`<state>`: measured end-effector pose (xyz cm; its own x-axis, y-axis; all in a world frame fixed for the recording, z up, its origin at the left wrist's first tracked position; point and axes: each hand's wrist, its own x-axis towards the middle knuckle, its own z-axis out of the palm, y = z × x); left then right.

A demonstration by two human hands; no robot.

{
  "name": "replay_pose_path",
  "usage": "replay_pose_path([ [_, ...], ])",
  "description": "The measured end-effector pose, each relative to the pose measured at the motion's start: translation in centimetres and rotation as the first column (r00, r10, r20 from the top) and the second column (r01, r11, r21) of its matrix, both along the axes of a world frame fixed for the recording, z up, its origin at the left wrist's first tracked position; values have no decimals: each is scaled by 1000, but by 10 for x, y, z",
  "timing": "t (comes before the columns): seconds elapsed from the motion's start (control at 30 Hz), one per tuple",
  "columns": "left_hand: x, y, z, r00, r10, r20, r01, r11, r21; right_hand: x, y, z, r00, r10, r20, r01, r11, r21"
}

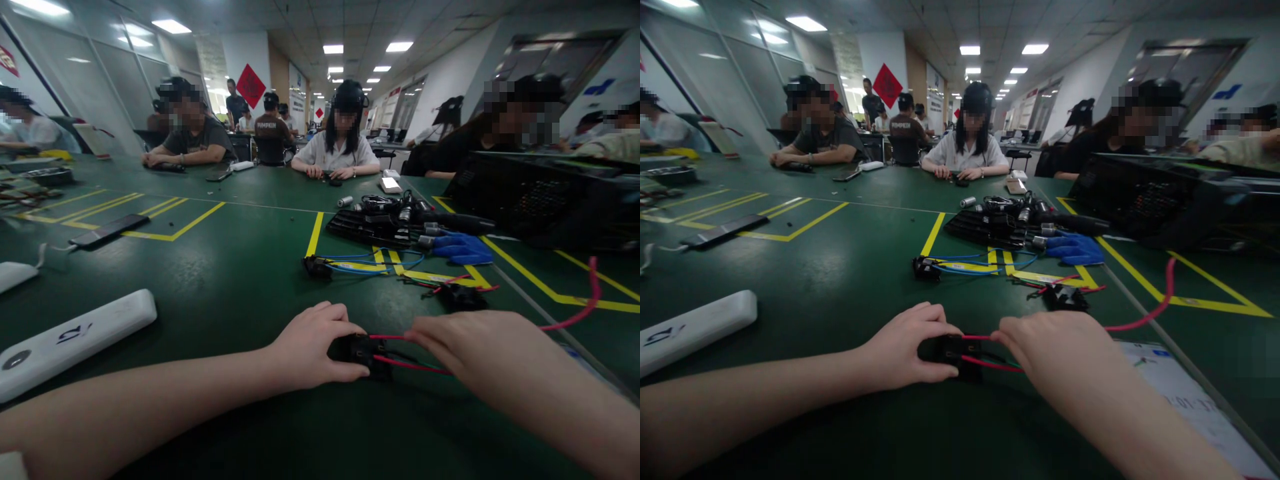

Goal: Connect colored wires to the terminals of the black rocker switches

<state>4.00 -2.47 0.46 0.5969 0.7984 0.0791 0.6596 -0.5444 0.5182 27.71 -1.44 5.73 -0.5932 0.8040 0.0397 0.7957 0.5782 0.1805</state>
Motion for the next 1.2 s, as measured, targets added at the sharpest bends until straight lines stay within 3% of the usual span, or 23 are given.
replay_pose_path([
  [0.1, 0, 0, 2, 1000, 4, -2, -4, 1000, -4, -2, 6, -4, 988, -115, 105, 141, 945, -294],
  [0.2, 0, 0, 2, 1000, -2, 1, 2, 1000, -4, -3, 9, -5, 989, -130, 74, 149, 917, -370],
  [0.3, 0, 1, 0, 1000, 1, 0, -1, 1000, -10, -1, 11, -2, 992, -117, 54, 128, 934, -333],
  [0.43, -1, 1, -3, 1000, 2, 4, -2, 1000, 1, 2, 10, 4, 997, 39, -66, -45, 995, -87],
  [0.57, -1, 1, -3, 1000, -3, 10, 3, 1000, 13, 3, 7, 4, 974, 182, -133, -171, 981, 92],
  [0.67, -1, 0, -2, 1000, -2, 9, 2, 1000, 9, 4, 8, 3, 984, 128, -120, -125, 992, 35],
  [0.73, -1, 0, -1, 1000, 2, 5, -2, 1000, -2, 3, 11, 0, 997, 20, -75, -29, 992, -120],
  [0.87, 0, 0, -1, 1000, 4, 6, -4, 1000, -7, 2, 13, -9, 995, -98, 6, 93, 916, -390],
  [1.07, -1, 0, -1, 1000, 0, 17, 0, 1000, -2, 2, 13, -7, 995, -92, 26, 95, 926, -365],
  [1.2, -1, 0, -1, 1000, -1, 17, 1, 1000, -11, 4, 11, 2, 997, 35, -62, -44, 988, -150],
])
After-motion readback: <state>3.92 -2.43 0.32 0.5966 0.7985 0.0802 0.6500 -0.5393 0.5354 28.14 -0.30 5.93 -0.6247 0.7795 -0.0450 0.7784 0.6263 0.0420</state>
